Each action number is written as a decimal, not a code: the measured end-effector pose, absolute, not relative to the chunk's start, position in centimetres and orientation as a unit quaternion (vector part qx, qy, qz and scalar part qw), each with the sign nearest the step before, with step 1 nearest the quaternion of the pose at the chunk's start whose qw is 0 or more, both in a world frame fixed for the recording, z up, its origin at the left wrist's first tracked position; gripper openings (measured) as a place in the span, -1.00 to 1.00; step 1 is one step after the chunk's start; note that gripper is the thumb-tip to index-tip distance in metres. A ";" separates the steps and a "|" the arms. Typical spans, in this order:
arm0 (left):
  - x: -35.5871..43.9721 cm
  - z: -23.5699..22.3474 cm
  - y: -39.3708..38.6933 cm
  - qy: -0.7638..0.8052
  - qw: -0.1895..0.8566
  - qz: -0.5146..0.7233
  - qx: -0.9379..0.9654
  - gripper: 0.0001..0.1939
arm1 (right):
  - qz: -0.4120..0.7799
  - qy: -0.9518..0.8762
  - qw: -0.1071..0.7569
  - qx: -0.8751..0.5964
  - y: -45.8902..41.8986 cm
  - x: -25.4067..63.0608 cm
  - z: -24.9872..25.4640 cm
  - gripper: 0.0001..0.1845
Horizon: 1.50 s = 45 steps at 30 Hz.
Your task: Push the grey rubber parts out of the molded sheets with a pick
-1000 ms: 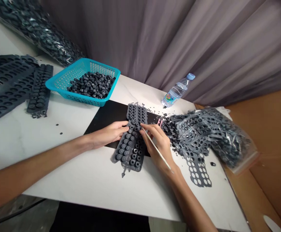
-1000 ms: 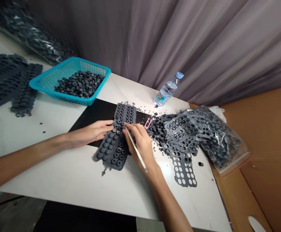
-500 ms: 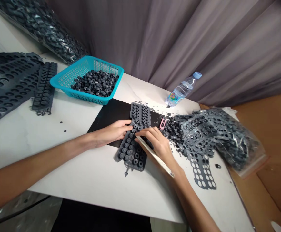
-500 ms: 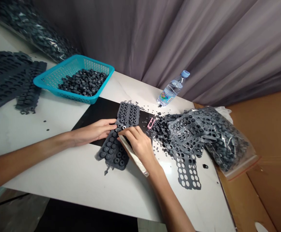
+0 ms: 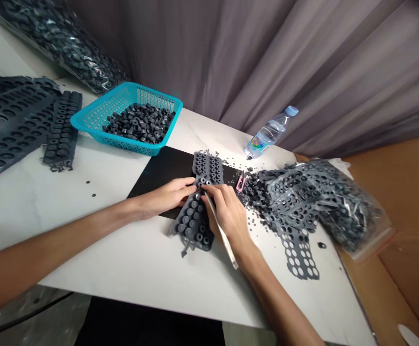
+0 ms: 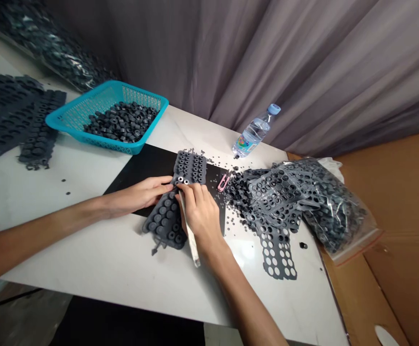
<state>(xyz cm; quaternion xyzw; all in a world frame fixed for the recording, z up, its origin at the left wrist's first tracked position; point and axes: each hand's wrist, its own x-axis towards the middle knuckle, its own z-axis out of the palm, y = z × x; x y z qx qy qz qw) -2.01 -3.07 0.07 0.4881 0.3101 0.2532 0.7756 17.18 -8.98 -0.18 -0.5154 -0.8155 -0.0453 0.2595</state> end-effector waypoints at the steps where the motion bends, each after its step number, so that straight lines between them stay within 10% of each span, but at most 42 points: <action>1: -1.9 0.2 -3.1 0.312 0.775 0.254 0.488 -0.57 | -0.038 -0.799 0.276 -0.533 -9.0 17.0 -0.3 -0.68; 15: -2.1 -0.2 -2.9 0.320 0.800 0.265 0.432 -0.61 | -0.137 -0.587 0.257 -0.755 -7.9 28.6 1.6 -0.68; 27: -2.1 0.6 -3.1 0.269 0.776 0.264 0.506 -0.41 | 0.162 -0.795 0.317 -0.491 -8.9 21.8 2.2 -0.87; 45: -1.8 0.5 -3.1 0.286 0.772 0.284 0.491 -0.44 | 0.029 -0.863 0.264 -0.429 -8.5 20.1 1.1 -0.83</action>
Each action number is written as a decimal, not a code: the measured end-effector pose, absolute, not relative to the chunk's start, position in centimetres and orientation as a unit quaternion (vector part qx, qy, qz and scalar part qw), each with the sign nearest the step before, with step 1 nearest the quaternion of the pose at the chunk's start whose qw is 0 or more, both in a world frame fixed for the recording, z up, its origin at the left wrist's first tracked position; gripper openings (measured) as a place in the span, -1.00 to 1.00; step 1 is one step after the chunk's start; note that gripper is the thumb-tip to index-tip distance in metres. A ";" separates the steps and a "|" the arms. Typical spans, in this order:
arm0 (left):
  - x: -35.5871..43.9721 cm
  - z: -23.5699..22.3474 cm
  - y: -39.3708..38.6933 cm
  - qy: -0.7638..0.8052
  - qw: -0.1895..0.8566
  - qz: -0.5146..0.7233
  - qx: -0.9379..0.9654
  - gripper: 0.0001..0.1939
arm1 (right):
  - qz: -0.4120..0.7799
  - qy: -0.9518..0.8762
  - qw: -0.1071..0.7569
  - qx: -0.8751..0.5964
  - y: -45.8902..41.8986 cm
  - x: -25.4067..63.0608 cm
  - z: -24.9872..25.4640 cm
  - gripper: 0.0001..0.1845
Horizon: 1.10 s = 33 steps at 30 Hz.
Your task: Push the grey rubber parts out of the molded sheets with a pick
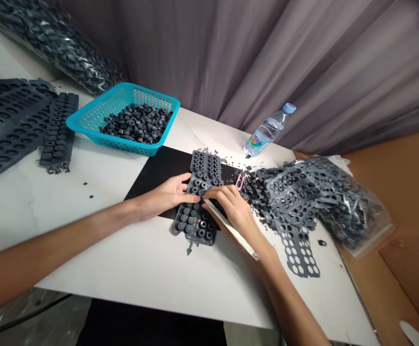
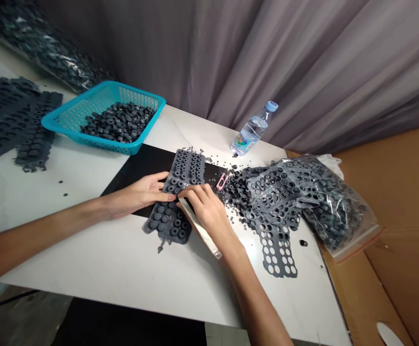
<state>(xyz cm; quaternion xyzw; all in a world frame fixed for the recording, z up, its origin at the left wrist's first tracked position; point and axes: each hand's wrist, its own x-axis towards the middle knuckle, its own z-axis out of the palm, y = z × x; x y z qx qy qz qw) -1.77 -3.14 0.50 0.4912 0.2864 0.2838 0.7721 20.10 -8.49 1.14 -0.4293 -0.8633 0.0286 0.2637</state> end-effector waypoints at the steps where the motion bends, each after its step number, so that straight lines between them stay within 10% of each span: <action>1: -1.8 0.5 -3.1 0.288 0.772 0.283 0.491 -0.44 | 0.024 -0.865 0.264 -0.427 -8.5 20.1 1.1 -0.83; 16: -1.7 -0.1 -2.9 0.279 0.769 0.273 0.506 -0.46 | -0.117 -0.855 0.198 -0.465 -8.3 19.2 -0.4 -0.75; 24: -1.8 0.5 -3.2 0.290 0.782 0.244 0.494 -0.54 | -0.140 -0.677 0.297 -0.659 -7.7 22.9 -0.5 -0.66; 33: -1.5 1.0 -3.5 0.317 0.772 0.291 0.469 -0.62 | 0.047 -0.686 0.374 -0.622 -7.9 24.2 1.0 -0.62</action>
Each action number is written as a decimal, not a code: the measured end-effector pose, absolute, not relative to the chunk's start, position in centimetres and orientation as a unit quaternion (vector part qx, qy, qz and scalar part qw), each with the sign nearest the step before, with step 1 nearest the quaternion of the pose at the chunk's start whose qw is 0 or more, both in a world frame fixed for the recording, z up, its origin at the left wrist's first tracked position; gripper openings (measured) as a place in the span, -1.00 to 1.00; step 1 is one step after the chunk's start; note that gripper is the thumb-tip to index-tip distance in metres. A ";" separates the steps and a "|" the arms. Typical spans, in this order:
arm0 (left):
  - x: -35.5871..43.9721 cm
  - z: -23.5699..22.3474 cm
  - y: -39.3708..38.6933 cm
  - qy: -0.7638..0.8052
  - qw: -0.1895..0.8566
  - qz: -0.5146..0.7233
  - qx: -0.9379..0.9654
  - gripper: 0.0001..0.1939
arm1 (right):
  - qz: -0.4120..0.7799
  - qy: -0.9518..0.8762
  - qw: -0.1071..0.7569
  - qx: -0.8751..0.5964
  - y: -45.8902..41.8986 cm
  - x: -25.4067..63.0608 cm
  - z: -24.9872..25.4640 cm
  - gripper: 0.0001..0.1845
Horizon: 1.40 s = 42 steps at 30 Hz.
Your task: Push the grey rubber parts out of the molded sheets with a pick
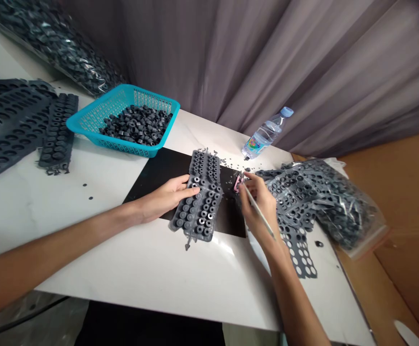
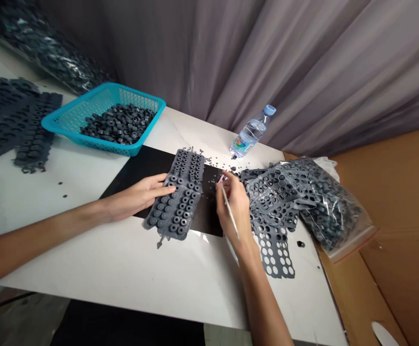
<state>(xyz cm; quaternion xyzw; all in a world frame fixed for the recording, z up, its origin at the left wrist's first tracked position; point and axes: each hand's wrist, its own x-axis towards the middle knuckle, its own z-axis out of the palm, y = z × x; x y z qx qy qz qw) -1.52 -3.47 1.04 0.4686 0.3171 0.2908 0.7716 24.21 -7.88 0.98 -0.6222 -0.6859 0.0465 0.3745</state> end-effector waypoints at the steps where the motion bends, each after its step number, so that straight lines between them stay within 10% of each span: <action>1: -1.5 1.0 -3.4 0.320 0.772 0.296 0.463 -0.62 | 0.075 -0.698 0.385 -0.599 -8.1 23.1 1.3 -0.64; 8: -1.4 0.3 -3.2 0.305 0.782 0.321 0.438 -0.59 | 0.159 -0.785 0.338 -0.494 -9.3 18.7 1.9 -0.88; 42: -1.3 1.0 -3.3 0.304 0.784 0.305 0.448 -0.50 | 0.022 -0.822 0.244 -0.514 -8.5 18.3 0.1 -0.72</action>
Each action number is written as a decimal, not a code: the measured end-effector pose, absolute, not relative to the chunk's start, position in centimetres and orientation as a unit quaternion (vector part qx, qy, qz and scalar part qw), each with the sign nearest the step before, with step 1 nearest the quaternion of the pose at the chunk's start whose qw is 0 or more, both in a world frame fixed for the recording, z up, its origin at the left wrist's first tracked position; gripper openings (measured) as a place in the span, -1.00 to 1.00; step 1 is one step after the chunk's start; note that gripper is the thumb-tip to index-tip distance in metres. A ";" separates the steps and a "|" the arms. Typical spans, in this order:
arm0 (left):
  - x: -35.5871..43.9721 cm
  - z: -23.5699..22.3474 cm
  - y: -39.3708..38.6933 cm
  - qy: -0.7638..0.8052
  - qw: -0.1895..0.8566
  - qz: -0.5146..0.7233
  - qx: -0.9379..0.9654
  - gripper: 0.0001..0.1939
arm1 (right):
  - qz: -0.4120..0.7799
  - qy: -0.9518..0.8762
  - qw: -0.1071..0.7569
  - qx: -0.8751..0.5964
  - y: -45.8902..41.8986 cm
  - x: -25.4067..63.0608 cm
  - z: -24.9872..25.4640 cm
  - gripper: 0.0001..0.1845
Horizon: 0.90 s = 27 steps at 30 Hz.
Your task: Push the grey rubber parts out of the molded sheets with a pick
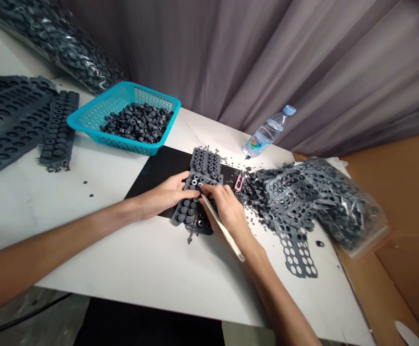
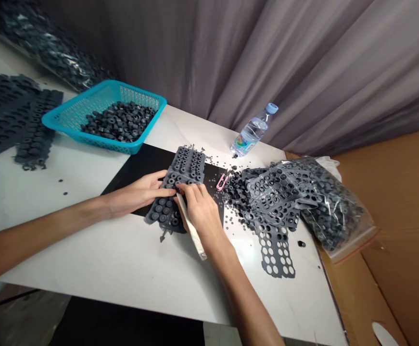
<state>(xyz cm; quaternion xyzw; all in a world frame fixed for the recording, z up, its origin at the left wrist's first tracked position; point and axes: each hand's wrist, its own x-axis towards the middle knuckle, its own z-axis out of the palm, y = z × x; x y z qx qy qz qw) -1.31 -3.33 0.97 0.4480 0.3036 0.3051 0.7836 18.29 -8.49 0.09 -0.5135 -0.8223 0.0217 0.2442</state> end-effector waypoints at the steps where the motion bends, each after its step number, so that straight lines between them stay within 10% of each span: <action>1: -1.3 1.0 -3.3 0.303 0.783 0.304 0.450 -0.49 | 0.010 -0.826 0.239 -0.511 -8.5 18.3 0.0 -0.73; 27: -1.6 0.2 -3.3 0.317 0.765 0.280 0.485 -0.64 | 0.092 -0.666 0.455 -0.585 -8.7 20.4 1.7 -0.68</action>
